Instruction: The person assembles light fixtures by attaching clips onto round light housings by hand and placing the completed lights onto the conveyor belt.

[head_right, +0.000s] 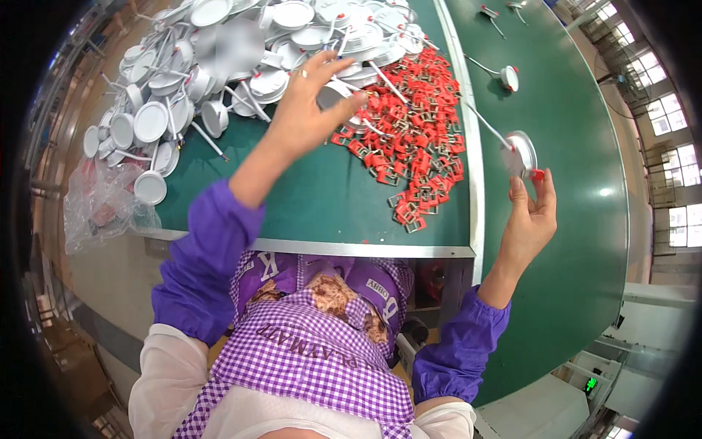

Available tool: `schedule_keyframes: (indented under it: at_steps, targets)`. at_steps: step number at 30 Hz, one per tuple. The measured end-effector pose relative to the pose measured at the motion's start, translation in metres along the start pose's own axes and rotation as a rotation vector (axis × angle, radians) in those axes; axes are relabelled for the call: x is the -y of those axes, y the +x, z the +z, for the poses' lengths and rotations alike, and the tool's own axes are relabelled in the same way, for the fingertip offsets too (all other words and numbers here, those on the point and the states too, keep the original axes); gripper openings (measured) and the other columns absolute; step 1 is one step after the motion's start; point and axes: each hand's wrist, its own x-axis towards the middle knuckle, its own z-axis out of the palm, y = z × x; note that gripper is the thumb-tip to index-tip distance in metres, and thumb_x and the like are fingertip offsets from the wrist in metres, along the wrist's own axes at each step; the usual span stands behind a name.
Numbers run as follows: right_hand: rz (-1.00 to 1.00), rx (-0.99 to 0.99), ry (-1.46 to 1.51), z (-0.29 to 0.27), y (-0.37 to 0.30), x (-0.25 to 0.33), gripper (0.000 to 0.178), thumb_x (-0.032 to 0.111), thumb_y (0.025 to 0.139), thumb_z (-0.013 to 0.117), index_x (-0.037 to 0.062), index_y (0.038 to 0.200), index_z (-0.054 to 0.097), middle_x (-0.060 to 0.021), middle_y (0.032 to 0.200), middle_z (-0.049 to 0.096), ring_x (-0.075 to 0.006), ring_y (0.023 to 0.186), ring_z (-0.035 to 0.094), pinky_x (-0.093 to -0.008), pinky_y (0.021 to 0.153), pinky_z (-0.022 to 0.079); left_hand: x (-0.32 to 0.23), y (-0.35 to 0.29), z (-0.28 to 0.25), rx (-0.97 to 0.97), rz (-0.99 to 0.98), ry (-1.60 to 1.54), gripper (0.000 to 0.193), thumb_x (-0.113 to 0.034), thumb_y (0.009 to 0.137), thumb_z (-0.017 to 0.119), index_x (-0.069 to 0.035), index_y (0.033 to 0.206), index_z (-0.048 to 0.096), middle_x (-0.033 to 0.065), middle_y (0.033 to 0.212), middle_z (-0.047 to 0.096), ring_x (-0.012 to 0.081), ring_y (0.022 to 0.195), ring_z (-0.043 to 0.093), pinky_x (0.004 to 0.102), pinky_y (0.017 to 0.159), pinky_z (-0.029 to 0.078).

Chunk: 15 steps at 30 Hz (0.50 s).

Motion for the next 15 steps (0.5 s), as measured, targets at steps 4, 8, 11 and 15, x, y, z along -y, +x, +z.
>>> schedule_keyframes:
  at_steps: [4, 8, 11, 15]
  targets:
    - [0.087, 0.150, -0.132, -0.002, -0.014, 0.002, 0.030, 0.010, 0.090, 0.070, -0.0039, 0.116, 0.065, -0.0076, 0.096, 0.070, -0.0120, 0.076, 0.066, -0.0258, 0.070, 0.054, 0.029, 0.031, 0.017, 0.190, 0.045, 0.250, 0.058, -0.051, 0.080, 0.073, -0.008, 0.119, 0.068, 0.0245, 0.144, 0.044, 0.0398, 0.134, 0.040, 0.0468, 0.110, 0.035]
    - [0.175, 0.459, -0.138, 0.010, -0.074, -0.013, 0.020, 0.007, 0.088, 0.070, 0.0002, 0.106, 0.069, -0.0073, 0.087, 0.069, -0.0109, 0.068, 0.062, -0.0261, 0.063, 0.049, 0.039, 0.010, 0.012, 0.380, 0.087, 0.332, 0.049, -0.047, 0.078, 0.074, -0.005, 0.102, 0.074, 0.0250, 0.144, 0.044, 0.0402, 0.133, 0.042, 0.0451, 0.109, 0.037]
    - [-0.012, 0.504, -0.239, 0.019, -0.099, -0.022, 0.028, 0.007, 0.082, 0.076, 0.0021, 0.108, 0.067, -0.0112, 0.096, 0.065, -0.0170, 0.069, 0.060, -0.0296, 0.063, 0.050, 0.043, -0.018, -0.007, 0.398, 0.022, 0.260, 0.044, -0.039, 0.075, 0.078, -0.003, 0.101, 0.070, 0.0236, 0.140, 0.047, 0.0394, 0.130, 0.045, 0.0424, 0.106, 0.040]
    - [-0.085, 0.537, -0.361, 0.035, -0.114, -0.020, 0.032, 0.004, 0.080, 0.075, 0.0046, 0.110, 0.067, -0.0133, 0.103, 0.062, -0.0285, 0.083, 0.063, -0.0364, 0.071, 0.052, 0.043, -0.047, -0.030, 0.429, -0.027, 0.149, 0.042, -0.028, 0.074, 0.078, -0.004, 0.107, 0.064, 0.0212, 0.139, 0.047, 0.0382, 0.128, 0.046, 0.0425, 0.105, 0.040]
